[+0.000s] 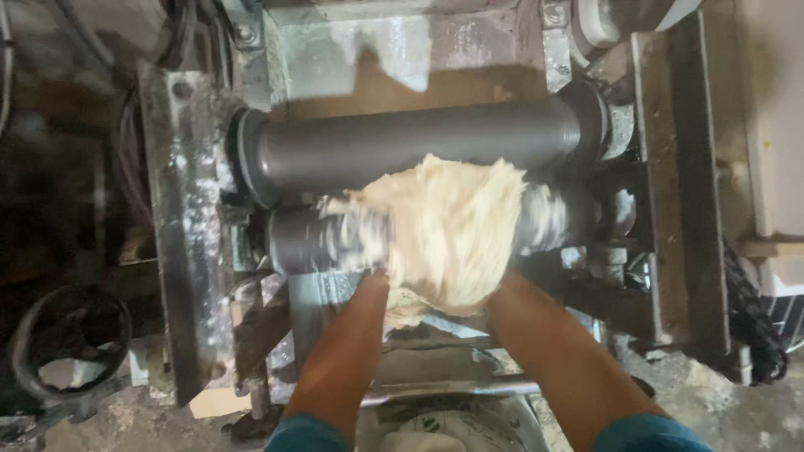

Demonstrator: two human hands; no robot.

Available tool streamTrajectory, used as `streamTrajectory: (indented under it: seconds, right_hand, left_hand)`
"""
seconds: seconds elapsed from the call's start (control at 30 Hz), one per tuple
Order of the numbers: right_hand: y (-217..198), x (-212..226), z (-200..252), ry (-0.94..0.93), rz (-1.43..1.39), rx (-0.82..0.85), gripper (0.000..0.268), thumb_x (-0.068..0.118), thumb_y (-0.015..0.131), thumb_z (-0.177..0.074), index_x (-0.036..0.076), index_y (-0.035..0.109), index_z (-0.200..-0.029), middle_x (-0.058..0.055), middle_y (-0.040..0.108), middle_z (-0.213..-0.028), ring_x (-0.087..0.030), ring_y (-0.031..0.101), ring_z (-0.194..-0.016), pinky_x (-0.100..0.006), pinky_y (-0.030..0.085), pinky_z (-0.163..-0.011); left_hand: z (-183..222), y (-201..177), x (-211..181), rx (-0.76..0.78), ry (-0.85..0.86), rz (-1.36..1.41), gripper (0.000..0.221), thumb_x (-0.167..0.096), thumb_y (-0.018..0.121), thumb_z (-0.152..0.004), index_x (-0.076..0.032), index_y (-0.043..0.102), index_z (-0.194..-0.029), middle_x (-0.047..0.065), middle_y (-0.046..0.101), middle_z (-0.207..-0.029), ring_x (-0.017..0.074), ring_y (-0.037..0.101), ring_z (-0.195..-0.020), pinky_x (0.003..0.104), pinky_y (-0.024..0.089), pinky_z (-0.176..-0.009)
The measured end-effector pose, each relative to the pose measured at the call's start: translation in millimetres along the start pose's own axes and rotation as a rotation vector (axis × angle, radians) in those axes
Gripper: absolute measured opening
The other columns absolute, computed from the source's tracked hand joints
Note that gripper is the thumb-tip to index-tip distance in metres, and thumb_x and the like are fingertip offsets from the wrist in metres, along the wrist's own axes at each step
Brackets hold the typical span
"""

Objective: The person passes a piece of dough through an electric dough roller, catching it and feeding it back through several times to thin it.

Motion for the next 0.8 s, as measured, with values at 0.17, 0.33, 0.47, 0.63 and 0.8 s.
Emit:
streamTrajectory:
  seconds: [0.17, 0.33, 0.47, 0.63, 0.8]
  right_hand:
    - [-5.1, 4.7, 11.8, -0.019, 0.020, 0.021, 0.050, 0.045, 0.048, -0.103, 0.001, 0.061, -0.124, -0.015, 0.067, -0.118, -0.027, 0.066, -0.110, -0.045, 0.055, -0.101]
    - [-8.9, 26.8, 40.1, -0.061, 0.017, 0.050, 0.049, 0.043, 0.048, -0.104, 0.001, 0.060, -0.127, -0.015, 0.067, -0.120, -0.028, 0.066, -0.111, -0.045, 0.054, -0.101]
    - [-7.6, 10.4, 86.0, -0.098, 0.005, 0.012, 0.049, 0.043, 0.048, -0.104, 0.001, 0.060, -0.128, -0.016, 0.067, -0.122, -0.028, 0.066, -0.112, -0.046, 0.054, -0.101]
    - [-4.3, -2.8, 66.7, -0.088, -0.029, -0.017, 0.049, 0.041, 0.048, -0.104, 0.001, 0.059, -0.130, -0.016, 0.066, -0.124, -0.029, 0.065, -0.113, -0.046, 0.054, -0.101]
    - [-8.2, 15.1, 7.2, -0.074, -0.031, -0.038, 0.049, 0.040, 0.048, -0.105, 0.001, 0.059, -0.132, -0.017, 0.066, -0.126, -0.029, 0.065, -0.115, -0.047, 0.054, -0.101]
  left_hand:
    - [-4.7, 2.1, 11.3, 0.056, -0.011, -0.012, 0.040, -0.031, 0.062, -0.102, -0.006, 0.055, -0.132, 0.015, 0.057, -0.132, 0.0337, 0.056, -0.120, 0.049, 0.046, -0.104]
    - [13.6, 19.0, 6.3, 0.196, -0.075, -0.056, 0.041, -0.031, 0.061, -0.102, -0.005, 0.055, -0.134, 0.016, 0.057, -0.134, 0.0339, 0.056, -0.121, 0.049, 0.046, -0.105]
    - [101.1, 13.5, 35.0, 0.507, -0.380, -0.256, 0.043, -0.032, 0.059, -0.103, -0.005, 0.054, -0.136, 0.016, 0.057, -0.135, 0.0341, 0.056, -0.122, 0.050, 0.046, -0.106]
    - [110.9, -2.2, 58.2, 0.444, -0.466, -0.260, 0.045, -0.032, 0.058, -0.103, -0.004, 0.053, -0.138, 0.017, 0.057, -0.137, 0.0343, 0.056, -0.124, 0.050, 0.046, -0.107]
    - [25.6, -4.2, 32.9, 0.155, -0.151, -0.059, 0.047, -0.033, 0.056, -0.103, -0.004, 0.053, -0.140, 0.017, 0.057, -0.139, 0.0345, 0.056, -0.125, 0.051, 0.047, -0.108]
Point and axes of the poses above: each hand's wrist, its own z-axis away from the middle knuckle, its own y-axis out of the palm, x = y × z, the point moved 10 cm from there along -z, towards the middle knuckle
